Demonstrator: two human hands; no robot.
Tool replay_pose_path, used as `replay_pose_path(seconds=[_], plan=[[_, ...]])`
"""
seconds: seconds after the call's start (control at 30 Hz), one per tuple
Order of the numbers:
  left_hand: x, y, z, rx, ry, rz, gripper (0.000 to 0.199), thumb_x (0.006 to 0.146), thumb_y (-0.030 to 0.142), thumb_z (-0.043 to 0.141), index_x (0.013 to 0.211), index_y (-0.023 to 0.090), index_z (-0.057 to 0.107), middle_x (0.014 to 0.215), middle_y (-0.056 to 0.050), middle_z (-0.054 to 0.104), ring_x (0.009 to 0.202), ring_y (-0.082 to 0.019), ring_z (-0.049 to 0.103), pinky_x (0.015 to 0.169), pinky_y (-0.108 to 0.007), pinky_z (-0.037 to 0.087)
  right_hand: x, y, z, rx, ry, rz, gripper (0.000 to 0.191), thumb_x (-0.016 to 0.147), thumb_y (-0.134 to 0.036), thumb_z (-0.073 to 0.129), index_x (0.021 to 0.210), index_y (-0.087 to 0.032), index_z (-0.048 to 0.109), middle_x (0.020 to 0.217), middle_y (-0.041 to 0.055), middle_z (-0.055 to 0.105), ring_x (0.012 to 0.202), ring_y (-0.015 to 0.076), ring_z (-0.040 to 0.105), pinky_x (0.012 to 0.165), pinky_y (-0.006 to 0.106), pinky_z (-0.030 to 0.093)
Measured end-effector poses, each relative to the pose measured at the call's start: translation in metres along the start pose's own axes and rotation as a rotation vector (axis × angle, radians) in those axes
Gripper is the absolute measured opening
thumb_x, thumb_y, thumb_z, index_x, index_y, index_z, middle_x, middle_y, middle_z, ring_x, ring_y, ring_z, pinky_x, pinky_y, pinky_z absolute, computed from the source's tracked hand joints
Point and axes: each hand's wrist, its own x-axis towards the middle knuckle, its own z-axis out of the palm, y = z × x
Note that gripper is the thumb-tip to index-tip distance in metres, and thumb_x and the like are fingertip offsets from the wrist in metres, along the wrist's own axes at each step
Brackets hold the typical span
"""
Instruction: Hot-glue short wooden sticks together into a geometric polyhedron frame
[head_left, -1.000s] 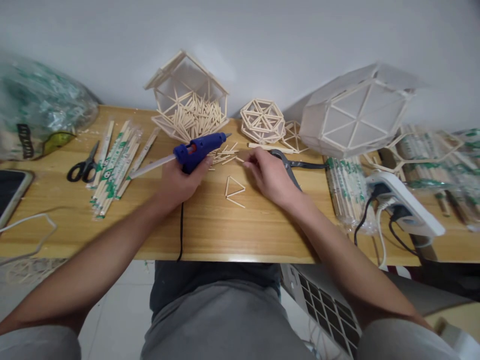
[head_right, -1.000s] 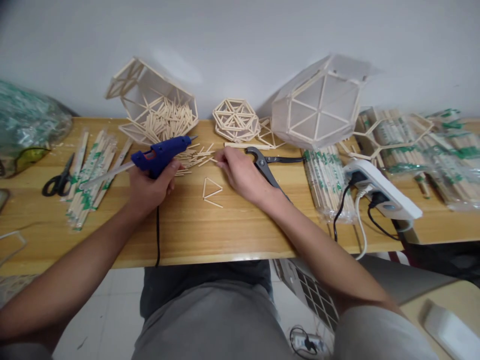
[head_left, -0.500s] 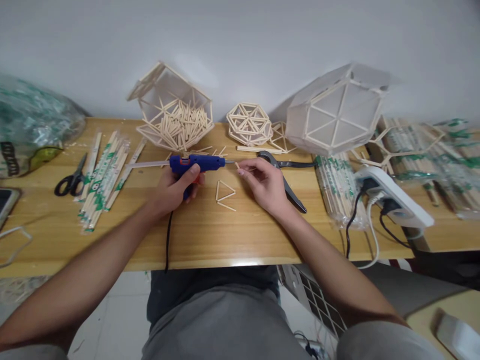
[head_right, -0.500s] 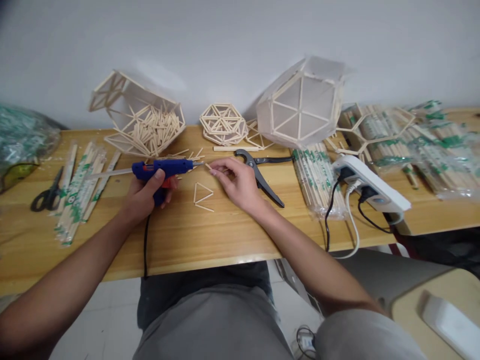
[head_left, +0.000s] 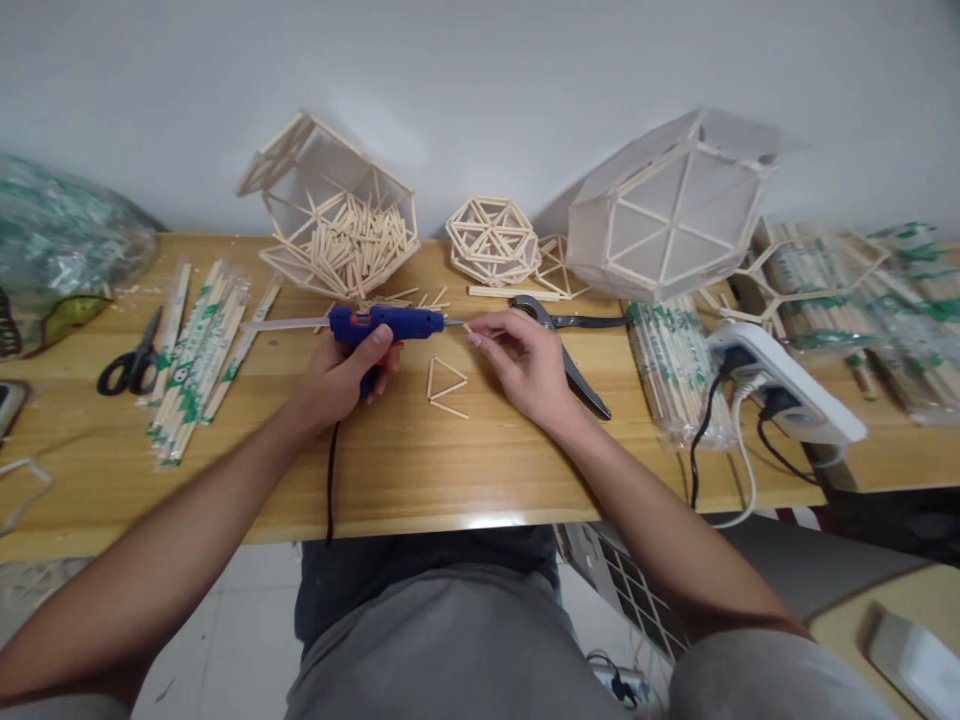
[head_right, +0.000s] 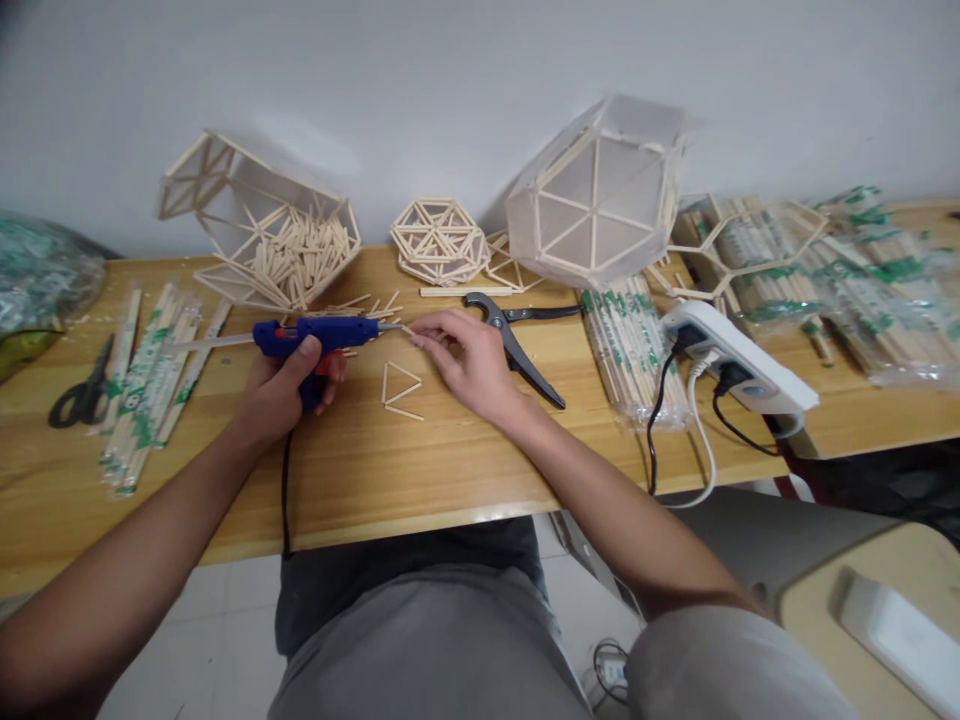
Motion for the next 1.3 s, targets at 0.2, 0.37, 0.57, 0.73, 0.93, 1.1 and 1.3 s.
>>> replay_pose_path(seconds=[0.2, 0.37, 0.57, 0.73, 0.93, 1.1, 1.3], plan=[[-0.001, 0.001, 0.002, -0.011, 0.025, -0.008, 0.050, 0.097, 0.069, 0.070, 0.080, 0.023, 0.064, 0.065, -0.001, 0.059, 0.047, -0.013, 0.053, 0.037, -0.025, 0.038, 0.001, 0.001, 0.000, -0.005, 0.000, -0.007, 0.015, 0.107, -0.036, 0.073, 0.112, -0.027, 0.084, 0.108, 0.0051, 0.085, 0.097, 0.0232, 0.077, 0.087, 0.038, 0.065], [-0.001, 0.001, 0.002, 0.002, 0.030, -0.002, 0.050, 0.098, 0.068, 0.069, 0.078, 0.023, 0.063, 0.066, -0.001, 0.059, 0.047, -0.012, 0.053, 0.037, -0.024, 0.038, 0.001, 0.001, 0.000, 0.022, 0.010, -0.032, 0.012, 0.106, -0.033, 0.075, 0.111, -0.026, 0.083, 0.106, 0.0043, 0.084, 0.095, 0.0223, 0.077, 0.085, 0.037, 0.064], [-0.001, -0.002, -0.001, -0.004, 0.002, 0.024, 0.051, 0.098, 0.068, 0.070, 0.079, 0.022, 0.065, 0.067, -0.002, 0.060, 0.047, -0.013, 0.054, 0.037, -0.025, 0.039, 0.000, 0.001, 0.001, 0.002, 0.008, -0.007, 0.013, 0.107, -0.034, 0.074, 0.111, -0.026, 0.083, 0.107, 0.0048, 0.084, 0.096, 0.0230, 0.077, 0.085, 0.038, 0.064], [0.004, -0.007, -0.005, 0.099, -0.008, 0.013, 0.051, 0.099, 0.069, 0.071, 0.082, 0.021, 0.071, 0.060, -0.001, 0.062, 0.045, -0.013, 0.054, 0.040, -0.025, 0.041, 0.003, 0.002, -0.003, 0.037, 0.044, -0.003, 0.011, 0.105, -0.034, 0.076, 0.109, -0.026, 0.084, 0.104, 0.0041, 0.084, 0.094, 0.0228, 0.077, 0.085, 0.037, 0.064], [0.010, -0.010, -0.008, 0.212, 0.058, 0.038, 0.050, 0.101, 0.069, 0.069, 0.086, 0.022, 0.076, 0.057, 0.000, 0.064, 0.046, -0.015, 0.058, 0.045, -0.025, 0.043, -0.022, -0.015, -0.023, -0.139, -0.015, 0.029, 0.011, 0.106, -0.031, 0.075, 0.110, -0.028, 0.084, 0.101, 0.0038, 0.085, 0.085, 0.0232, 0.076, 0.081, 0.039, 0.063], [0.011, -0.011, -0.007, 0.251, 0.035, 0.039, 0.049, 0.101, 0.069, 0.068, 0.083, 0.023, 0.073, 0.057, -0.001, 0.065, 0.048, -0.018, 0.060, 0.046, -0.028, 0.045, -0.065, -0.023, -0.019, -0.259, -0.108, 0.050, 0.012, 0.108, -0.023, 0.071, 0.110, -0.028, 0.082, 0.111, 0.0066, 0.087, 0.100, 0.0277, 0.082, 0.090, 0.043, 0.065], [0.012, -0.014, -0.008, 0.289, 0.029, 0.057, 0.047, 0.101, 0.067, 0.069, 0.082, 0.023, 0.072, 0.058, -0.001, 0.064, 0.051, -0.019, 0.060, 0.048, -0.029, 0.045, -0.077, -0.020, -0.005, -0.286, -0.095, 0.069, 0.017, 0.107, -0.020, 0.069, 0.115, -0.026, 0.082, 0.114, 0.0093, 0.086, 0.104, 0.0297, 0.083, 0.094, 0.047, 0.068]])
